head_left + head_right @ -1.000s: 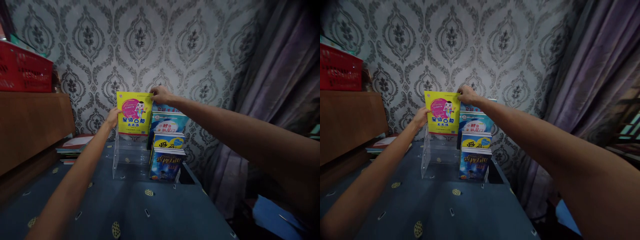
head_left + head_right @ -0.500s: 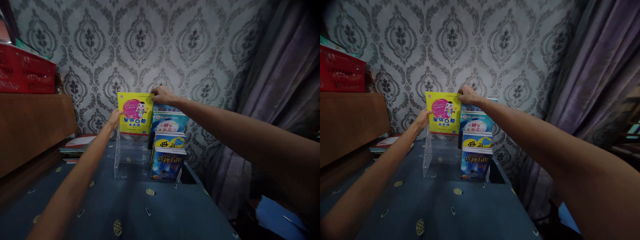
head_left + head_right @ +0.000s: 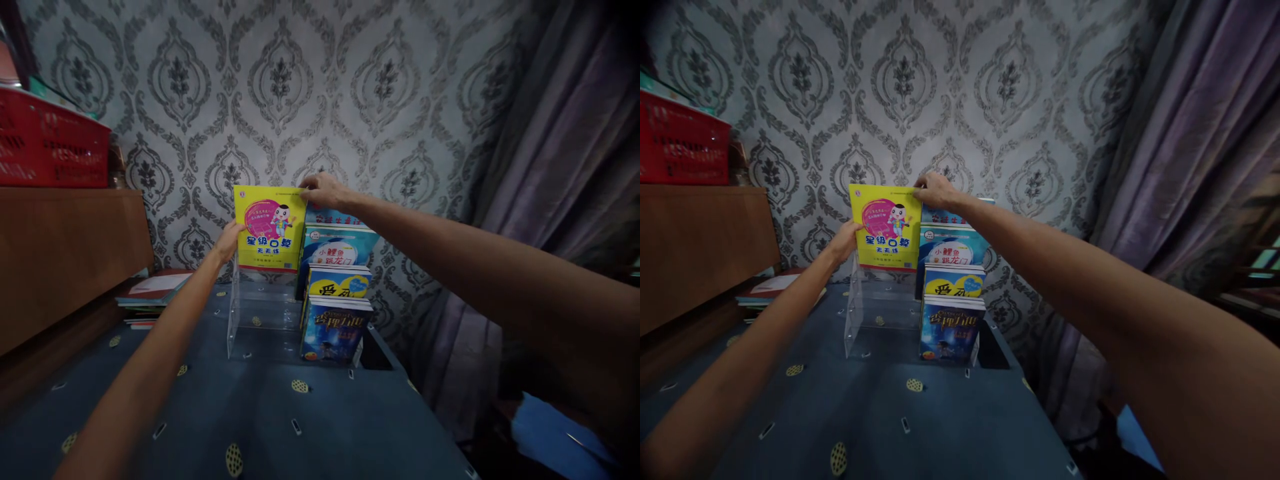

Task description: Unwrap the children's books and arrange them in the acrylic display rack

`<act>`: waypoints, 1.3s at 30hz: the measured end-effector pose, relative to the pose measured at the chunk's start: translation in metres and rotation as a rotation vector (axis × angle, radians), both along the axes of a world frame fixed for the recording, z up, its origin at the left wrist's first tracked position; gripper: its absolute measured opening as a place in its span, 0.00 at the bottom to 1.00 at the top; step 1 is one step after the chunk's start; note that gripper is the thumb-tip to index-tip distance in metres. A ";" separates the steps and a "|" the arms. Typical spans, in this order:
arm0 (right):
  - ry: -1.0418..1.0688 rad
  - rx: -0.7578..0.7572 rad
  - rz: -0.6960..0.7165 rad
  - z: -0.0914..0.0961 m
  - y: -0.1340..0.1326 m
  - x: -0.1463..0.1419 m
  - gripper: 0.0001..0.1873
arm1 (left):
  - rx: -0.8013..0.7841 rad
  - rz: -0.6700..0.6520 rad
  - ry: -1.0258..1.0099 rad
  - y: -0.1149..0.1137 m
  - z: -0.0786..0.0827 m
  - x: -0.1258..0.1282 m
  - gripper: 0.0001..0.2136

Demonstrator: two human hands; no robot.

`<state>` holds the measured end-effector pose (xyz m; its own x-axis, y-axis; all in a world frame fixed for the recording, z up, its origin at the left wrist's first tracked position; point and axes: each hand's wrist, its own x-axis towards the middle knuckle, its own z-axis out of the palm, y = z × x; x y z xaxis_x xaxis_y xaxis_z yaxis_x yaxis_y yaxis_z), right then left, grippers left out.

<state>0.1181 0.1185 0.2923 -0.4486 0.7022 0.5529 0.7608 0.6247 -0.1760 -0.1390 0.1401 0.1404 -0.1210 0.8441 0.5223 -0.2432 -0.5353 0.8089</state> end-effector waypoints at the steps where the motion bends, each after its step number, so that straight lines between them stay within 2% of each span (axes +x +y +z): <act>1: 0.005 -0.006 0.004 0.001 0.000 0.001 0.18 | 0.001 0.003 0.002 0.000 0.000 0.000 0.16; 8: -0.009 0.060 0.008 0.003 0.001 0.007 0.17 | -0.008 0.031 0.006 0.000 0.000 0.001 0.19; 16: 0.005 0.116 0.037 0.003 0.001 0.012 0.18 | -0.011 0.117 -0.001 -0.006 -0.001 0.004 0.17; 25: 0.089 0.112 0.024 -0.007 -0.008 0.018 0.18 | 0.002 0.144 0.011 -0.010 -0.001 0.007 0.17; 29: 0.231 0.266 0.036 -0.019 -0.021 0.017 0.19 | 0.013 0.143 0.016 -0.013 -0.002 0.007 0.17; 31: 0.275 0.376 0.073 -0.033 -0.036 0.017 0.19 | 0.012 0.155 0.015 -0.015 -0.002 0.006 0.18; 34: 0.167 0.438 0.266 -0.071 -0.071 0.016 0.16 | 0.022 0.217 0.021 -0.018 -0.004 0.000 0.19; 37: -0.058 0.388 0.575 -0.130 -0.109 0.014 0.14 | 0.047 0.340 -0.002 -0.023 -0.016 -0.011 0.18; 39: -0.125 0.327 0.731 -0.179 -0.130 0.012 0.14 | 0.031 0.452 -0.009 -0.030 -0.035 -0.019 0.18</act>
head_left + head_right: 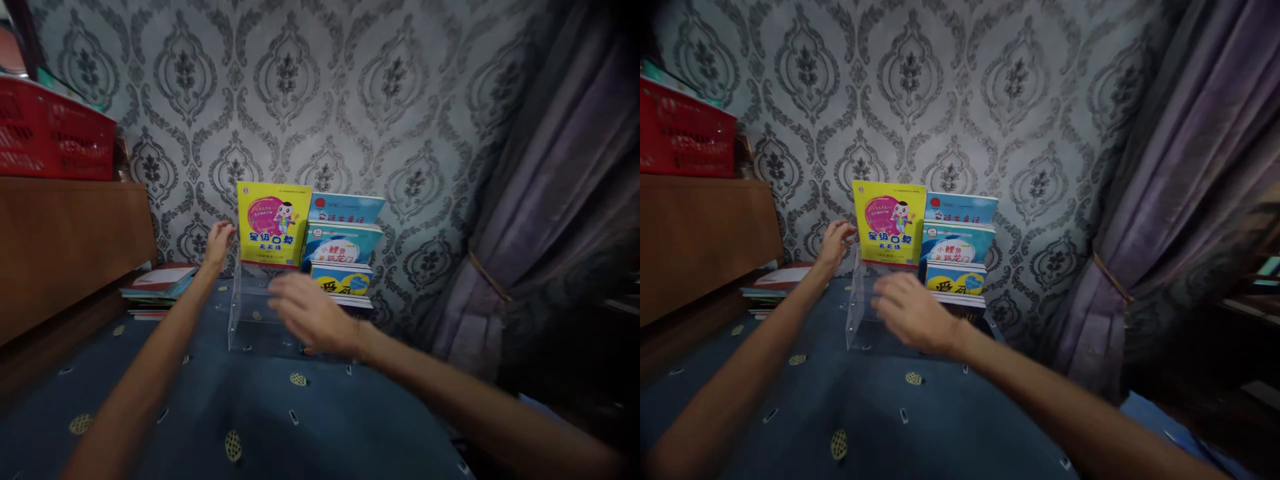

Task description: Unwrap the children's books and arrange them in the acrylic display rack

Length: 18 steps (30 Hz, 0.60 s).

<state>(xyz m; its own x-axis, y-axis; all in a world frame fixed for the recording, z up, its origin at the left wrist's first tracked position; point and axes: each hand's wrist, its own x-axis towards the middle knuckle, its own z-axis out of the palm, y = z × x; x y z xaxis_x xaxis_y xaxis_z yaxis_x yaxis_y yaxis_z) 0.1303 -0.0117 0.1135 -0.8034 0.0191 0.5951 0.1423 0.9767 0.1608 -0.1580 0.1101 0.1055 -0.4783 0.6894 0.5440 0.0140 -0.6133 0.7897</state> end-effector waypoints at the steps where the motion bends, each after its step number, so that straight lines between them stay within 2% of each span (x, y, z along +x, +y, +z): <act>1: -0.015 -0.039 0.026 -0.026 -0.009 -0.002 0.14 | -0.021 0.058 0.007 -0.005 -0.013 -0.004 0.17; 3: -0.032 -0.148 0.056 -0.079 -0.026 -0.006 0.13 | -0.076 0.114 0.043 -0.020 -0.045 -0.011 0.17; 6: -0.020 -0.431 -0.007 -0.154 -0.047 -0.014 0.12 | -0.177 0.189 0.159 -0.050 -0.101 -0.021 0.13; 9: 0.049 -0.658 -0.018 -0.211 -0.066 -0.025 0.15 | -0.268 0.280 0.327 -0.083 -0.146 -0.035 0.08; 11: 0.103 -0.741 -0.032 -0.233 -0.076 -0.032 0.14 | -0.329 0.358 0.437 -0.102 -0.164 -0.047 0.06; 13: 0.145 -0.799 -0.033 -0.242 -0.081 -0.037 0.13 | -0.381 0.444 0.528 -0.114 -0.171 -0.063 0.05; 15: 0.165 -0.844 -0.018 -0.243 -0.082 -0.040 0.12 | -0.422 0.526 0.603 -0.119 -0.171 -0.079 0.07; 18: 0.208 -0.863 0.019 -0.240 -0.079 -0.040 0.12 | -0.531 0.698 0.792 -0.115 -0.165 -0.101 0.13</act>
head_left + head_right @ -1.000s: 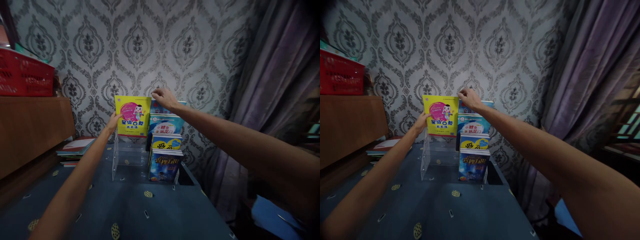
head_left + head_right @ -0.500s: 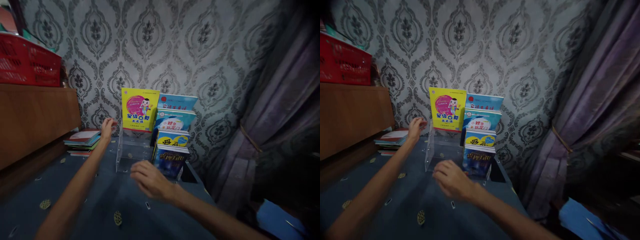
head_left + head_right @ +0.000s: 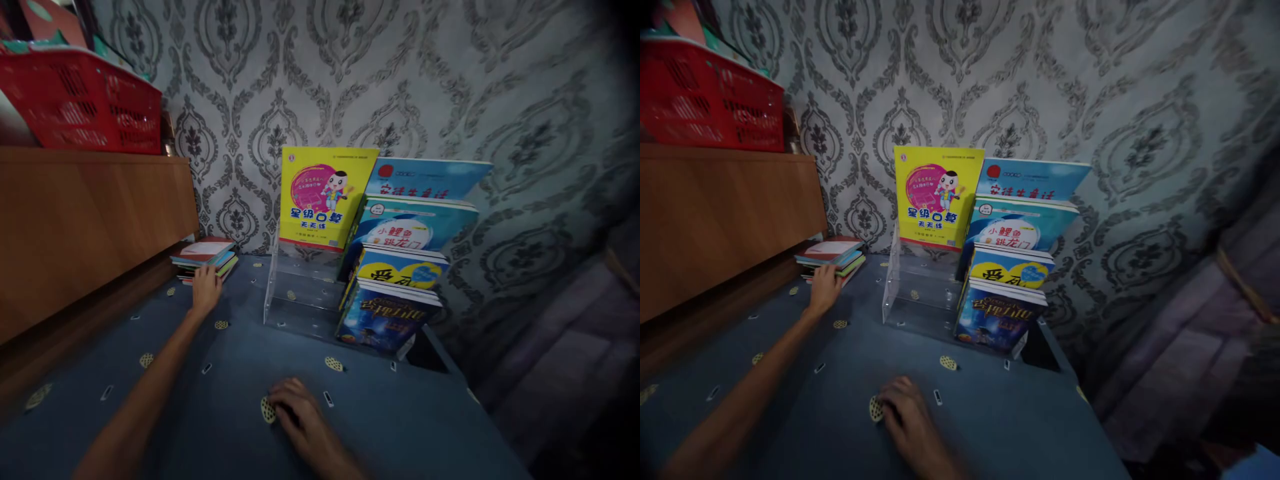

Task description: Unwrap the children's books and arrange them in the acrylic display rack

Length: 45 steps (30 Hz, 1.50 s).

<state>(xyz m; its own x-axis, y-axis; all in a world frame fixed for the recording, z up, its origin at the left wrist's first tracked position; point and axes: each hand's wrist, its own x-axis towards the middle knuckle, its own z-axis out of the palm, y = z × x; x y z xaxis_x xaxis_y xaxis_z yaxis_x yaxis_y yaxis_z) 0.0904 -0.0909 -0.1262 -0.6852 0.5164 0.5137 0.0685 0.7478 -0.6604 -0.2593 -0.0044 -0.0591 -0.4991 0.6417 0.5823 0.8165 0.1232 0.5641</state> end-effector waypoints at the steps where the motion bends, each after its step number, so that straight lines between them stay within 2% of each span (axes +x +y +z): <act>1: 0.017 0.005 0.005 0.001 0.001 0.000 0.12 | -0.032 0.046 0.055 0.003 0.002 -0.007 0.16; 4: 0.030 0.013 0.022 0.000 0.002 0.001 0.13 | -0.116 0.127 0.166 0.015 0.008 -0.026 0.23; 7: 0.052 0.046 0.047 -0.005 0.004 0.002 0.12 | -0.358 0.187 0.307 0.024 0.010 -0.046 0.30; 9: 0.053 0.066 0.065 -0.007 0.005 0.003 0.12 | -0.502 0.204 0.351 0.028 0.012 -0.058 0.31; 11: 0.034 0.060 0.077 -0.008 0.006 0.003 0.11 | -0.564 0.210 0.359 0.031 0.014 -0.069 0.31; 19: -0.042 -0.039 0.089 0.007 0.004 0.002 0.11 | -0.635 0.165 0.499 0.032 0.023 -0.089 0.25; 24: -0.041 -0.003 0.063 0.013 0.000 0.005 0.10 | -0.647 0.133 0.586 0.031 0.028 -0.093 0.24; 34: -0.047 0.036 0.051 0.008 0.002 0.003 0.10 | -0.622 0.039 0.699 0.025 0.040 -0.092 0.23; 38: -0.038 0.046 0.041 0.007 0.001 0.003 0.10 | -0.614 0.007 0.712 0.020 0.044 -0.092 0.18; 42: -0.028 0.043 0.038 0.008 0.001 0.004 0.11 | -0.610 -0.031 0.725 0.017 0.041 -0.091 0.16; 45: -0.021 0.039 0.049 0.007 0.000 0.006 0.11 | -0.621 0.014 0.693 0.014 0.032 -0.090 0.19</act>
<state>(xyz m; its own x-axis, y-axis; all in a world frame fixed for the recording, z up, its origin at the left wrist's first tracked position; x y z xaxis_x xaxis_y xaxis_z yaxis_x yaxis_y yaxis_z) 0.0961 -0.0906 -0.1191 -0.7199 0.4617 0.5183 0.0447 0.7760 -0.6291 -0.3490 0.0096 -0.0271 -0.1783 0.9348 0.3071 0.9424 0.2520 -0.2198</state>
